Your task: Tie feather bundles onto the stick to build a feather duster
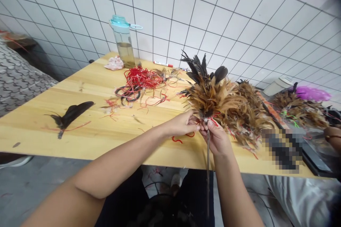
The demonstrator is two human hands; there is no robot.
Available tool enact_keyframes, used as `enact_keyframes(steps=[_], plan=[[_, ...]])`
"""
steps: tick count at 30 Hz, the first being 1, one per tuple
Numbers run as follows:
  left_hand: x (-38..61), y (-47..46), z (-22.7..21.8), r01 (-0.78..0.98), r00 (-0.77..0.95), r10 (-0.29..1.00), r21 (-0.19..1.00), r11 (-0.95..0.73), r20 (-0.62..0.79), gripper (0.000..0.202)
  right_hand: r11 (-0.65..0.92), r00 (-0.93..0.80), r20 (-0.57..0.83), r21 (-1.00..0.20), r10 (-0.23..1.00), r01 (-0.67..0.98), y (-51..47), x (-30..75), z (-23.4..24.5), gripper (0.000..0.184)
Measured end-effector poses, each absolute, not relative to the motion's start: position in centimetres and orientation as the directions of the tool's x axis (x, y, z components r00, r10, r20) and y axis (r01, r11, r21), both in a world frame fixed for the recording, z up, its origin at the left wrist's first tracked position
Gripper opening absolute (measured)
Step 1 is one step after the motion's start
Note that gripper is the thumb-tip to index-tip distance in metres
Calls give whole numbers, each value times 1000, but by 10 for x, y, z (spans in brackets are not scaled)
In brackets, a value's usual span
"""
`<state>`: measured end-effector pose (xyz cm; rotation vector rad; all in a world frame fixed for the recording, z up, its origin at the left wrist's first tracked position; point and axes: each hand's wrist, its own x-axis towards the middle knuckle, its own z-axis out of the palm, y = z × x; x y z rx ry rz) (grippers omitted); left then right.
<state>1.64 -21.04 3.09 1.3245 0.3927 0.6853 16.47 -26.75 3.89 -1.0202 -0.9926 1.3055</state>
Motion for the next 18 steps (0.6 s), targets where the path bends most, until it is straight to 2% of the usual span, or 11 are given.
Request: enact_keyframes(steps=[2,5,7,10,13,15,18], plan=[[15,-211,30,-134,758,651,987,85,47,34,-9,23,-14,-973,1000,-230,-271,166,45,40],[10,-209,32,14,779,627,1000,-13,-3,20,-29,60,-42,-979,997,-204,-274,169,52,37],[6,-208,37,46,752,656,986,-159,70,17,-17,114,-37,-985,993,-172,-276,175,54,34],[1,-207,47,84,699,691,938,-337,186,24,28,215,16,-998,976,-56,-275,188,52,29],[0,-211,52,156,703,676,879,-450,221,25,104,296,171,-968,940,230,-273,201,43,27],[1,-214,52,194,712,637,789,-582,295,24,145,276,319,-849,907,508,-274,204,38,29],[3,-218,48,207,723,527,586,-783,447,27,37,228,433,-522,872,852,-279,198,36,21]])
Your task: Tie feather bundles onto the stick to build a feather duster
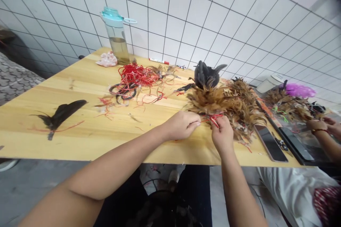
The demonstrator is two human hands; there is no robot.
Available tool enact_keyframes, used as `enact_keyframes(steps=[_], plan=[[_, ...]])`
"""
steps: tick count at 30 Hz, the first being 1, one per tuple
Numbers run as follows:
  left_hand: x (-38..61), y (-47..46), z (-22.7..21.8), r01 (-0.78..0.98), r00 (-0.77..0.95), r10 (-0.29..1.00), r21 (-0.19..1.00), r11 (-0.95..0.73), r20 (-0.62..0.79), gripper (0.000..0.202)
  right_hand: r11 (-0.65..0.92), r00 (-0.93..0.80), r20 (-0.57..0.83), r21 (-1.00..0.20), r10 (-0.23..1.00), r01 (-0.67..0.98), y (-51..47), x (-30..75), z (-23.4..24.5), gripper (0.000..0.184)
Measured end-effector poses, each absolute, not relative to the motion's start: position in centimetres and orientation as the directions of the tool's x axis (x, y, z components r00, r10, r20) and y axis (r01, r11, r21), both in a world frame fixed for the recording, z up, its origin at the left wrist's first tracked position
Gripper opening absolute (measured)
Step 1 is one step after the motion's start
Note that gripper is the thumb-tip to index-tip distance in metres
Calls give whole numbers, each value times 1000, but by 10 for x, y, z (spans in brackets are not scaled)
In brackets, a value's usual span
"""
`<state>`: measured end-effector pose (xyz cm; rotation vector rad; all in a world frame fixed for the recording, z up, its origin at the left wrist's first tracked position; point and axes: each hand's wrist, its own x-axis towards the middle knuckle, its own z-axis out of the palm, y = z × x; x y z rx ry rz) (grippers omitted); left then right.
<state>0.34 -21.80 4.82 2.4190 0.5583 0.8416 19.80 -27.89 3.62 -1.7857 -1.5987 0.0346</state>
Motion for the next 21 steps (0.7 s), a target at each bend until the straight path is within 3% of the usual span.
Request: enact_keyframes(steps=[3,5,8,11,16,21], plan=[[3,-219,46,237,735,441,415,-879,515,29,-157,209,442,-151,873,976,-286,187,39,18],[1,-220,48,271,745,403,310,-911,533,29,-186,151,437,39,887,982,-289,181,41,19],[-2,-220,52,293,754,329,158,-943,569,33,-133,44,405,195,913,972,-291,176,45,19],[-6,-217,56,345,736,325,85,-935,594,35,-57,-35,332,262,942,963,-295,174,49,19],[-17,-203,60,459,620,443,159,-874,648,32,0,-85,261,307,962,952,-306,177,57,22],[-32,-186,64,424,457,597,428,-798,660,24,158,-199,139,260,970,953,-324,183,69,26]])
